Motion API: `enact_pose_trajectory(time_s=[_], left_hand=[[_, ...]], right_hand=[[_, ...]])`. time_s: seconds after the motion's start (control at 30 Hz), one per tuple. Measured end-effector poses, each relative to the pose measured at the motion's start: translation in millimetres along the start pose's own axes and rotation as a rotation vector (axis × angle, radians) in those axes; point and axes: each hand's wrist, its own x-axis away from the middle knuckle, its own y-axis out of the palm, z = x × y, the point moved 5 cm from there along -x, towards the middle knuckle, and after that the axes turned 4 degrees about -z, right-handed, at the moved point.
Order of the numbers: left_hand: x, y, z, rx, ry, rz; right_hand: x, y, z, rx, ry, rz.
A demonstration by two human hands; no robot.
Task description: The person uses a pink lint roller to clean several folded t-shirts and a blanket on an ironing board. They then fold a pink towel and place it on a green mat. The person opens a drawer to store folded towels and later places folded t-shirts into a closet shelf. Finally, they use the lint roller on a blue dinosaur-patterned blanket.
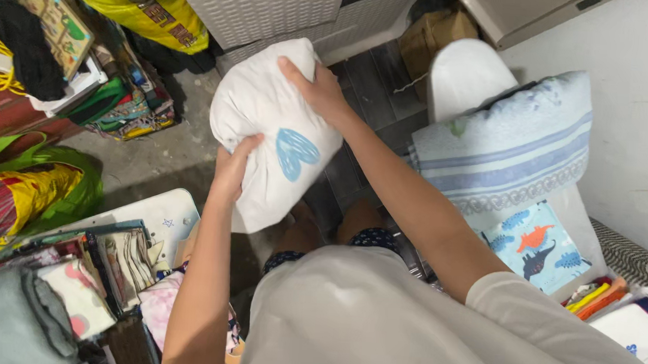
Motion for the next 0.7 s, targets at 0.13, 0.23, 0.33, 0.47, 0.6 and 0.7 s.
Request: enact_pose_trajectory(time_s=[0.13,0.23,0.33,0.47,0.6,0.7], left_hand=[[-43,-30,-31,0.17,-0.032,0.183],[-64,-46,-55,0.157,-0.063,0.215],[-77,-50,-74,0.188,-0.03,0.197],[-97,-53,-101,0.308,-0.083,0.154],[-135,-58,-147,0.336,-0.153,0.145],[-178,-62,-189,0.261,-0.195,0.092]], right_hand=[[-31,-5,59,0.173,0.049,0.012],[-46,5,91,0.262,0.15,-0.108],[-54,18,117,0.188,0.296,-0.242],[-75,25,157,-0.086,0.507,-0.463],[-104,26,202,-0.165,0.576,-0.466],[-140,31,232,-0.238,0.523,-0.337]])
